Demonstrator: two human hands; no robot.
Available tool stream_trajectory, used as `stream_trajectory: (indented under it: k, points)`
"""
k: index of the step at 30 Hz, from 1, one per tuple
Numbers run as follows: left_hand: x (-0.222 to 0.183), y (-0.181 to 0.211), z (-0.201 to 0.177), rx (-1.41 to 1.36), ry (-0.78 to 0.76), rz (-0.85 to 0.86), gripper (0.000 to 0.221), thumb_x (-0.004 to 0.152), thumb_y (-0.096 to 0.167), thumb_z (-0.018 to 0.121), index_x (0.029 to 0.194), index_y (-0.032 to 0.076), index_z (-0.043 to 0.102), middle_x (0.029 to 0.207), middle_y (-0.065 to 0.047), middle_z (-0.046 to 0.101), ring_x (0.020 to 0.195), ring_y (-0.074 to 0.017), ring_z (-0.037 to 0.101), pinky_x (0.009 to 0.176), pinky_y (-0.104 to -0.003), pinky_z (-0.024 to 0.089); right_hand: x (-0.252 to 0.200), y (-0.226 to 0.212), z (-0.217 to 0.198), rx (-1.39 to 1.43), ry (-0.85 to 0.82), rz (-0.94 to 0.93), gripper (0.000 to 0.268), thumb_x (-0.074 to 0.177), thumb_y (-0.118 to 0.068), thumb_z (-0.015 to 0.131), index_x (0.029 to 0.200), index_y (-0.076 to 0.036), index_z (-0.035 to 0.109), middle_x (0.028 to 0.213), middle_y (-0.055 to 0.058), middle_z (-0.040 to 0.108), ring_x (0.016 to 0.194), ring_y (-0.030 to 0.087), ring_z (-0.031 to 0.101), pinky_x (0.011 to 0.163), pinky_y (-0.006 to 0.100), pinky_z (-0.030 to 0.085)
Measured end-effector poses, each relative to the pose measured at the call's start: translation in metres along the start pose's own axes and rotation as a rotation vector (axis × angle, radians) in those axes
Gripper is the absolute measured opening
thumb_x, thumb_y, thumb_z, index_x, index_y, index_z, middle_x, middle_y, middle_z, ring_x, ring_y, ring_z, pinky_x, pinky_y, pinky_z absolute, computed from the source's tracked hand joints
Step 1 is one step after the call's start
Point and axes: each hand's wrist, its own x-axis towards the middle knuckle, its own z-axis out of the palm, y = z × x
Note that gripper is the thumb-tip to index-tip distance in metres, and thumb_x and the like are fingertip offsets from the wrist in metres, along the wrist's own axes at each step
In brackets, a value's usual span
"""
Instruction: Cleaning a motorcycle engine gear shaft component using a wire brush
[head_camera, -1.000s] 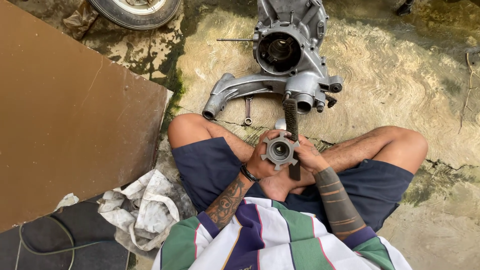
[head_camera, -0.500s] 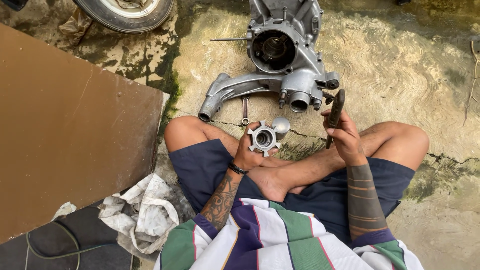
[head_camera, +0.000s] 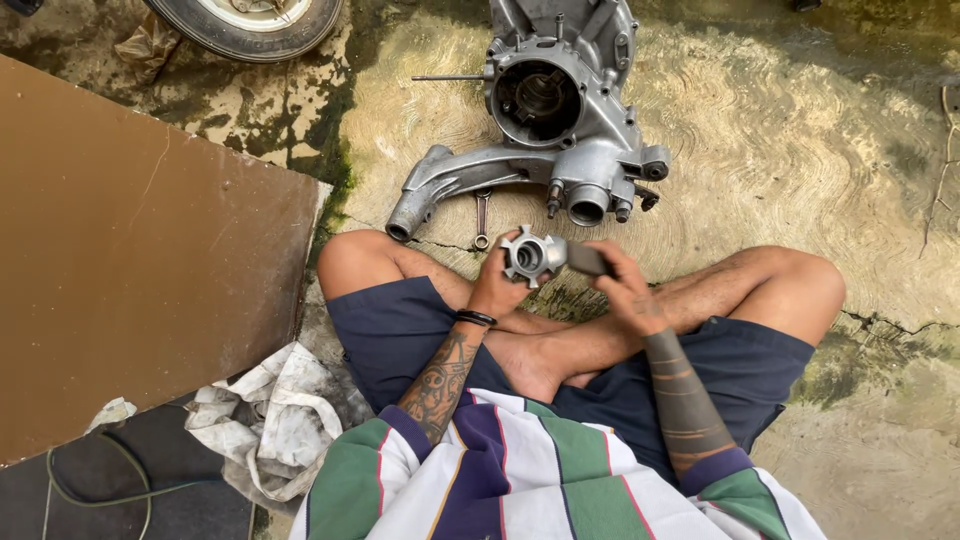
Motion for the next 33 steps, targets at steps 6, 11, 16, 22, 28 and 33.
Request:
stream_trajectory:
  k: [6, 11, 16, 22, 28, 33]
  points:
    - [-0.01, 0.008, 0.013, 0.182, -0.011, -0.159, 0.079, 0.064, 0.03, 0.095, 0.129, 0.009, 0.057, 0.111, -0.02, 0.066, 0.108, -0.0432, 0.066, 0.093, -0.053, 0.055, 0.002, -0.027, 0.007, -0.228, -0.029, -0.172, 0.053, 0.08, -0.022, 0.055, 0.127, -0.002, 0.067, 0.088, 0.01, 0.057, 0.079, 0.023, 0.052, 0.077, 0.039, 0.041]
    - [-0.011, -0.006, 0.009, 0.085, 0.188, -0.049, 0.084, 0.07, 0.035, 0.095, 0.131, -0.001, 0.048, 0.11, -0.026, 0.064, 0.104, -0.044, 0.067, 0.094, -0.053, 0.055, 0.012, 0.016, -0.014, -0.352, 0.028, -0.103, 0.043, 0.076, -0.012, 0.064, 0.118, -0.004, 0.063, 0.09, 0.017, 0.056, 0.079, 0.032, 0.053, 0.072, 0.044, 0.04]
    - [-0.013, -0.076, -0.01, -0.44, 0.281, -0.156, 0.052, 0.092, 0.026, 0.077, 0.131, 0.001, 0.054, 0.119, -0.018, 0.065, 0.111, -0.0286, 0.065, 0.103, -0.049, 0.053, 0.036, 0.039, 0.001, -0.341, -0.105, -0.049, 0.041, 0.073, -0.01, 0.066, 0.112, 0.0, 0.062, 0.098, 0.019, 0.054, 0.083, 0.034, 0.053, 0.07, 0.046, 0.042]
    - [-0.033, -0.131, -0.033, -0.84, 0.589, -0.266, 0.048, 0.102, 0.025, 0.063, 0.141, 0.001, 0.049, 0.125, -0.017, 0.064, 0.109, -0.0278, 0.068, 0.1, -0.044, 0.056, 0.045, 0.016, 0.021, -0.379, -0.237, 0.163, 0.07, 0.087, -0.013, 0.067, 0.152, -0.002, 0.043, 0.139, 0.036, 0.053, 0.12, 0.06, 0.056, 0.107, 0.074, 0.032]
    - [-0.012, -0.054, -0.017, -0.71, 0.529, -0.317, 0.047, 0.097, 0.031, 0.074, 0.132, 0.007, 0.053, 0.11, -0.003, 0.061, 0.097, -0.0118, 0.06, 0.092, -0.03, 0.055, 0.047, 0.003, 0.028, -0.471, -0.277, 0.188, 0.075, 0.082, -0.015, 0.08, 0.148, 0.002, 0.049, 0.14, 0.031, 0.055, 0.126, 0.055, 0.054, 0.106, 0.065, 0.043]
    - [-0.011, -0.062, -0.006, -0.397, 0.244, -0.264, 0.047, 0.089, 0.023, 0.083, 0.126, 0.001, 0.064, 0.097, -0.011, 0.068, 0.081, -0.0155, 0.064, 0.076, -0.037, 0.059, 0.045, -0.026, 0.033, -0.503, -0.26, 0.275, 0.082, 0.081, -0.015, 0.086, 0.15, 0.001, 0.047, 0.135, 0.031, 0.057, 0.124, 0.051, 0.058, 0.108, 0.062, 0.045]
